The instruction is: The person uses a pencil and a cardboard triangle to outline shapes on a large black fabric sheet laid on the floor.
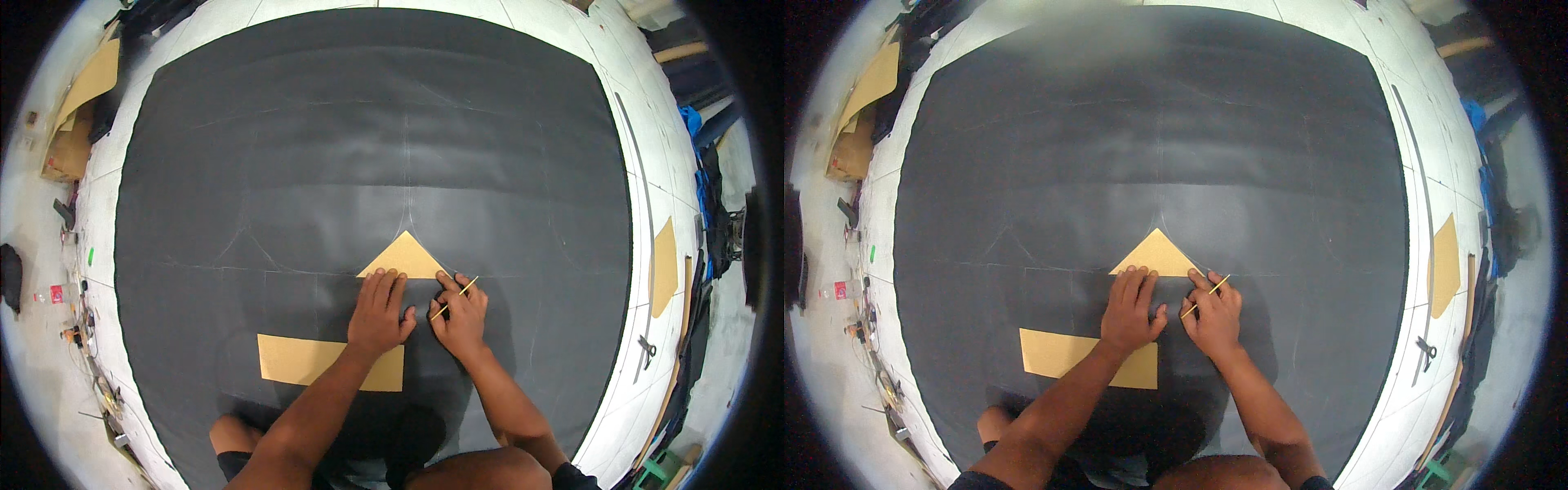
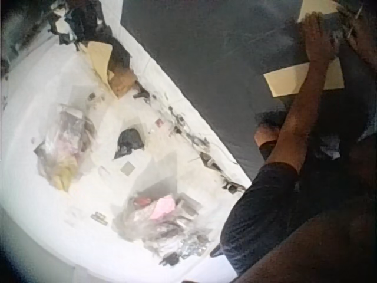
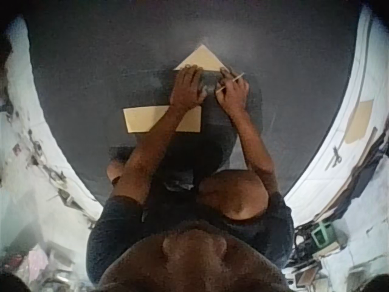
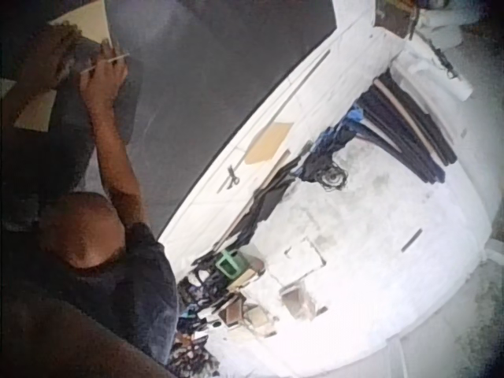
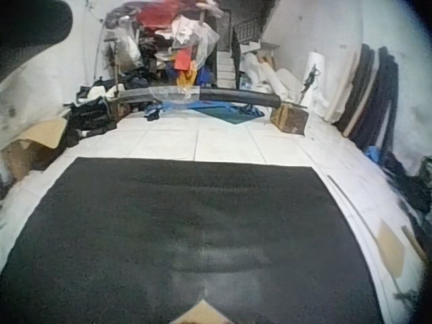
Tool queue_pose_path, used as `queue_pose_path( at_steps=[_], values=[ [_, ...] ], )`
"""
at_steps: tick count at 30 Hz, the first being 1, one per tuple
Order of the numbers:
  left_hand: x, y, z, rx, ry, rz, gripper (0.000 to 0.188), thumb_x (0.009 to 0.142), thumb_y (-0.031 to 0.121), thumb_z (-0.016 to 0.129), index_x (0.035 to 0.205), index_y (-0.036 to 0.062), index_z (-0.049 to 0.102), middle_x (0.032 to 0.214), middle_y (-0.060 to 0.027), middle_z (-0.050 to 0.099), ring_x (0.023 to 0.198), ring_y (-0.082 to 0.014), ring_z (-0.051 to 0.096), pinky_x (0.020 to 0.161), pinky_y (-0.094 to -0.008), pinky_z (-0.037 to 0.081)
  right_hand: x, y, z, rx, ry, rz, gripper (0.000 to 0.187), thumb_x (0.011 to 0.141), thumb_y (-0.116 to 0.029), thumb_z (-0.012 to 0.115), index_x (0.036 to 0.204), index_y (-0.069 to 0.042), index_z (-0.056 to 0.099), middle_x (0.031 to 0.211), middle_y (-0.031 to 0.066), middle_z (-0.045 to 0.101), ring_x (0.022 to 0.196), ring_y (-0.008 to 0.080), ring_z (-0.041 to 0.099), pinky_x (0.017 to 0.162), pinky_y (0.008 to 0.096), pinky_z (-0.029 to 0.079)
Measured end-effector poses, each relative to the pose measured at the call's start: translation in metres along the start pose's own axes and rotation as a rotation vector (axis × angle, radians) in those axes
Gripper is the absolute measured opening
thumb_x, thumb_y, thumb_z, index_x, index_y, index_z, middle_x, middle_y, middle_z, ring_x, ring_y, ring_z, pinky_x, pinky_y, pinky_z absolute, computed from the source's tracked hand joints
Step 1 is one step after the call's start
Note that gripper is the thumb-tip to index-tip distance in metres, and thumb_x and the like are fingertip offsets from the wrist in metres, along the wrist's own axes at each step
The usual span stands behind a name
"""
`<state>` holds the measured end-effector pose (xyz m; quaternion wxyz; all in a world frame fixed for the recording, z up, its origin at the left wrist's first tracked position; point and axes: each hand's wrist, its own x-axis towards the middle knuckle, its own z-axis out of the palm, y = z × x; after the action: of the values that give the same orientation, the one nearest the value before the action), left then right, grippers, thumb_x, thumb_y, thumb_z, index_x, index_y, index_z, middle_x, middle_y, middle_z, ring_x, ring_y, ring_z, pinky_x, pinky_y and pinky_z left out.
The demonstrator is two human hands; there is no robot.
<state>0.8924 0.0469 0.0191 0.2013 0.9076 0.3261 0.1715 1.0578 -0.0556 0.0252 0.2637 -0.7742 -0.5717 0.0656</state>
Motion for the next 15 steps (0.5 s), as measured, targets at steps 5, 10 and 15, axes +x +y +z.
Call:
queue_pose_path(
  at_steps=[5,10,15],
  values=[
    [-0.002,-0.004,0.002,-0.011,-0.008,0.005,0.06,0.088,0.029,0.067,0.137,-0.0028,0.056,0.14,-0.0212,0.052,0.137,-0.0402,0.047,0.118,-0.0526,0.037,-0.002,-0.002,0.005,0.022,0.025,-0.001,0.019,0.084,-0.014,0.075,0.094,-0.01,0.059,0.138,0.0073,0.067,0.126,0.0343,0.055,0.102,0.0495,0.036],
    [0.0,-0.002,0.0,-0.024,-0.004,0.012,0.062,0.086,0.029,0.069,0.137,-0.0029,0.055,0.141,-0.0209,0.052,0.138,-0.0408,0.045,0.118,-0.0533,0.037,-0.001,-0.001,0.0,0.013,0.015,-0.013,0.019,0.083,-0.015,0.075,0.096,-0.011,0.061,0.139,0.0068,0.066,0.127,0.0333,0.055,0.101,0.0496,0.038],
    [0.003,0.001,-0.004,-0.053,-0.06,-0.023,0.062,0.085,0.028,0.07,0.138,-0.0016,0.055,0.141,-0.0216,0.051,0.139,-0.0428,0.044,0.119,-0.0541,0.035,0.0,-0.004,-0.004,-0.012,0.003,0.004,0.017,0.084,-0.019,0.074,0.096,-0.012,0.063,0.142,0.0051,0.063,0.131,0.0346,0.053,0.1,0.0511,0.039]
  ],
)
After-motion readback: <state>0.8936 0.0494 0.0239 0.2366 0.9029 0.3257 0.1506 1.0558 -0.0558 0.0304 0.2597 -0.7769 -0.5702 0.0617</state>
